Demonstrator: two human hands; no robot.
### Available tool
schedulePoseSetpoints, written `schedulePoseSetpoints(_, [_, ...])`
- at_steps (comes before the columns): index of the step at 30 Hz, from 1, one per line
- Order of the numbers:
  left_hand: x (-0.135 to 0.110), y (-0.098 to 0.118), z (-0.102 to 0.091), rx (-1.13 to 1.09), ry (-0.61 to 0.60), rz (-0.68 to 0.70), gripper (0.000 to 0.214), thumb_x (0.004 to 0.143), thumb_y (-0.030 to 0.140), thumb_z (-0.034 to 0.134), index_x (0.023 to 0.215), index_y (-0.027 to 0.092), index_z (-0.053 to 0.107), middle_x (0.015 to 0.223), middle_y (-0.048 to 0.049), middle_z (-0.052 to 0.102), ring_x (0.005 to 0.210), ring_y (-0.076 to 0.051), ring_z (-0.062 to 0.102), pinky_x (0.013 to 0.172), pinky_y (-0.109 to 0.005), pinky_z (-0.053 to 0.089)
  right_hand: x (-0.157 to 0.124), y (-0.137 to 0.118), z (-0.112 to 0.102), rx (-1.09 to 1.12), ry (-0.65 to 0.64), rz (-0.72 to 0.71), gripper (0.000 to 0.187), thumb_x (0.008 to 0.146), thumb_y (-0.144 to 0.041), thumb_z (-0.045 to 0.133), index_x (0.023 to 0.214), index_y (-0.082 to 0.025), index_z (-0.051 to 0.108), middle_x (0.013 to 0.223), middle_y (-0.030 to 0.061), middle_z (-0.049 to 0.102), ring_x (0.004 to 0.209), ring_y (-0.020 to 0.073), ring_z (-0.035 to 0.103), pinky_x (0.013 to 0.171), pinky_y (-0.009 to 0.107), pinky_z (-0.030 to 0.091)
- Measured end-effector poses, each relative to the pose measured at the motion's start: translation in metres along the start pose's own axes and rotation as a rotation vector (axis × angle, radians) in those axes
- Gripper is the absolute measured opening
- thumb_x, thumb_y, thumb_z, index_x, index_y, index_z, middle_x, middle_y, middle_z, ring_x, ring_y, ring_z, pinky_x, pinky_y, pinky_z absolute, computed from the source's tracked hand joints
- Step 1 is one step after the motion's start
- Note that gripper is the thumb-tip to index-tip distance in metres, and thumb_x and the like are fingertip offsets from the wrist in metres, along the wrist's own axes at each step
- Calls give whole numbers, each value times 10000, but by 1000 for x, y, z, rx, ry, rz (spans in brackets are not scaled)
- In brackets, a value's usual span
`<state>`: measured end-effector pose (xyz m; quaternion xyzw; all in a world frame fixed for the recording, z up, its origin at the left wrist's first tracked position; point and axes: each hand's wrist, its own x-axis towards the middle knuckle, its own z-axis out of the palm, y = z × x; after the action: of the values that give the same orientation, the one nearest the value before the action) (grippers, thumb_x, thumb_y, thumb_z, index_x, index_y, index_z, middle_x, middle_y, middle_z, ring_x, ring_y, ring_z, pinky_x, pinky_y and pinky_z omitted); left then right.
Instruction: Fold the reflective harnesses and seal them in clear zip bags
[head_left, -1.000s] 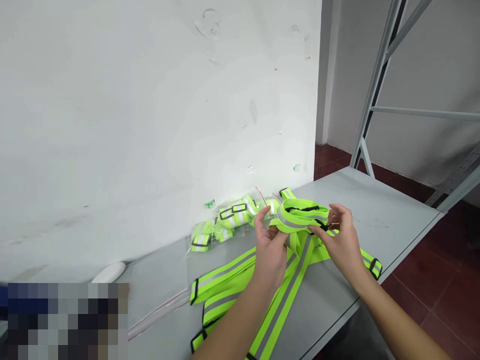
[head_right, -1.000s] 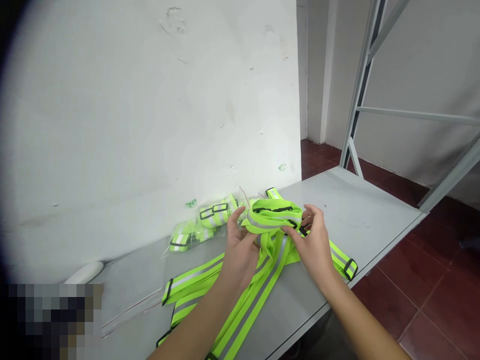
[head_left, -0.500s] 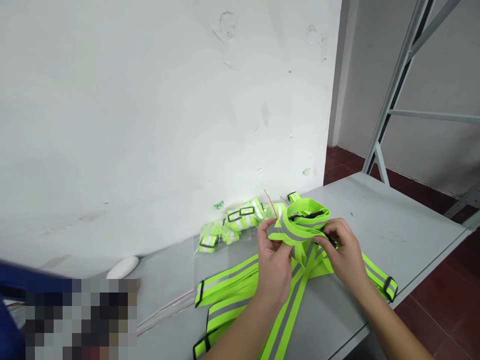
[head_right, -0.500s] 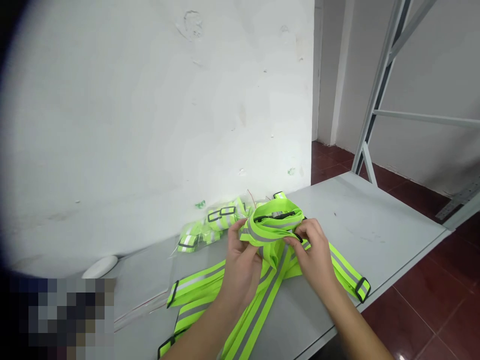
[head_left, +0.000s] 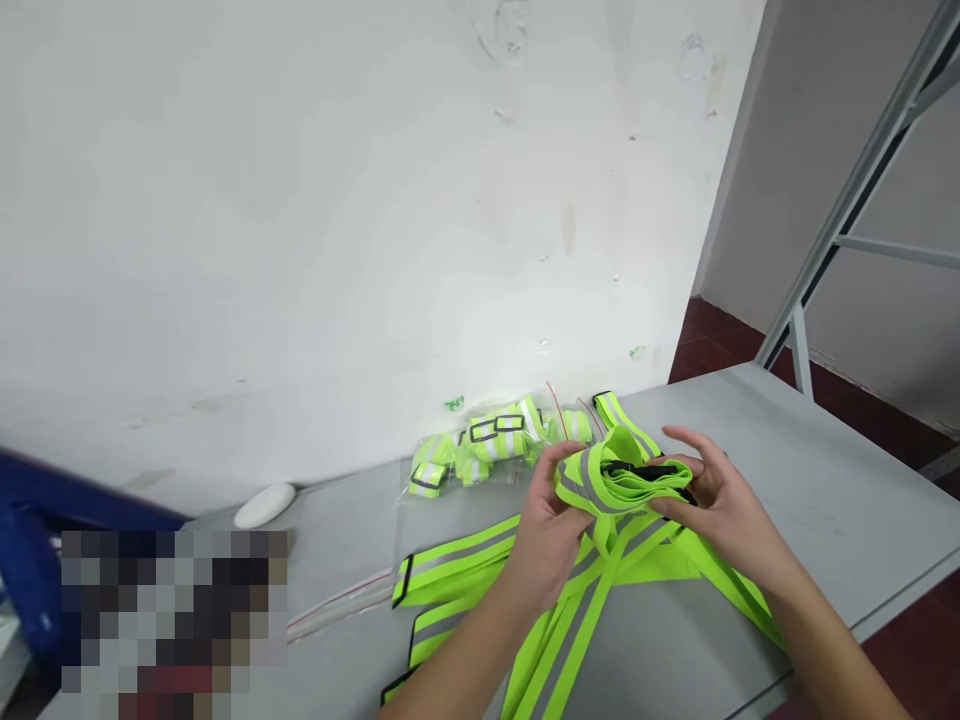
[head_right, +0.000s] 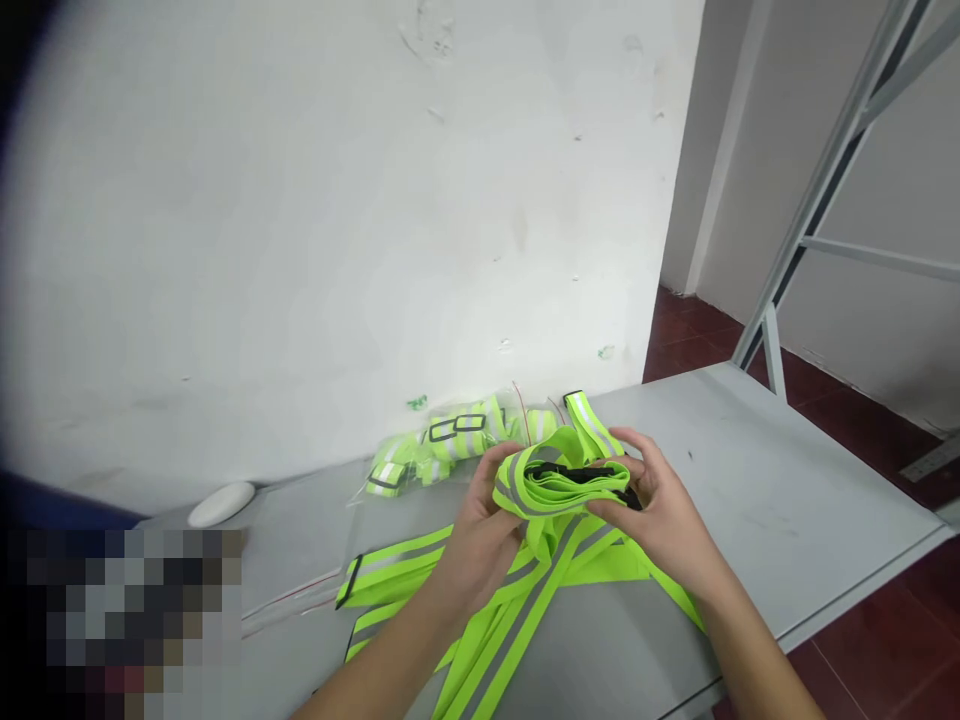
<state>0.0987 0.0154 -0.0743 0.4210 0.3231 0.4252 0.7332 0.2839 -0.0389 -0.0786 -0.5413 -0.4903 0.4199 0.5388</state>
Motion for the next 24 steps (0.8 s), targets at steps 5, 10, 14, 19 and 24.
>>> schedulePoseSetpoints(5, [6, 25, -17, 555, -157, 110, 325, 749, 257, 668, 1069, 223, 616, 1012, -44, 686, 838, -205, 653, 726, -296, 510, -6, 1, -6, -448, 115, -334, 139, 844, -278, 639, 981, -258, 641, 977, 28, 714, 923, 234, 676, 944, 444, 496])
schedulePoseSetpoints(10, [-11, 70, -46, 1305, -135, -1, 377, 835, 286, 482, 1157, 233, 670, 789, -29, 721, 609, -189, 634, 623, -278, 461, -18, 0, -3, -492, 202, -569, 196, 871, -149, 579, 1014, -282, 589, 957, 9, 685, 945, 193, 656, 835, 339, 525])
schedulePoseSetpoints(14, [-44, 113, -65, 1382, -346, -222, 617, 810, 459, 576, 1380, 231, 511, 532, 33, 635, 509, -171, 593, 546, -242, 424, -27, -15, 12, -456, 171, -594, 198, 875, -150, 587, 1026, -278, 572, 950, 17, 666, 870, 168, 642, 706, 274, 509])
schedulePoseSetpoints(19, [-72, 142, -64, 1253, -251, 54, 867, 727, 499, 705, 1479, 322, 311, 1084, -22, 686, 910, -208, 643, 753, -282, 496, -29, -40, 33, -409, 73, -607, 167, 874, -209, 616, 1022, -279, 583, 947, 14, 654, 845, 169, 630, 692, 276, 500])
schedulePoseSetpoints(24, [-66, 118, -56, 1013, -405, 238, 957, 702, 413, 773, 1499, 281, 260, 1563, -74, 286, 1387, -287, 338, 1127, -399, 299, -26, -56, 48, -389, 3, -563, 135, 870, -270, 626, 1002, -275, 599, 940, 13, 655, 836, 187, 626, 692, 298, 496])
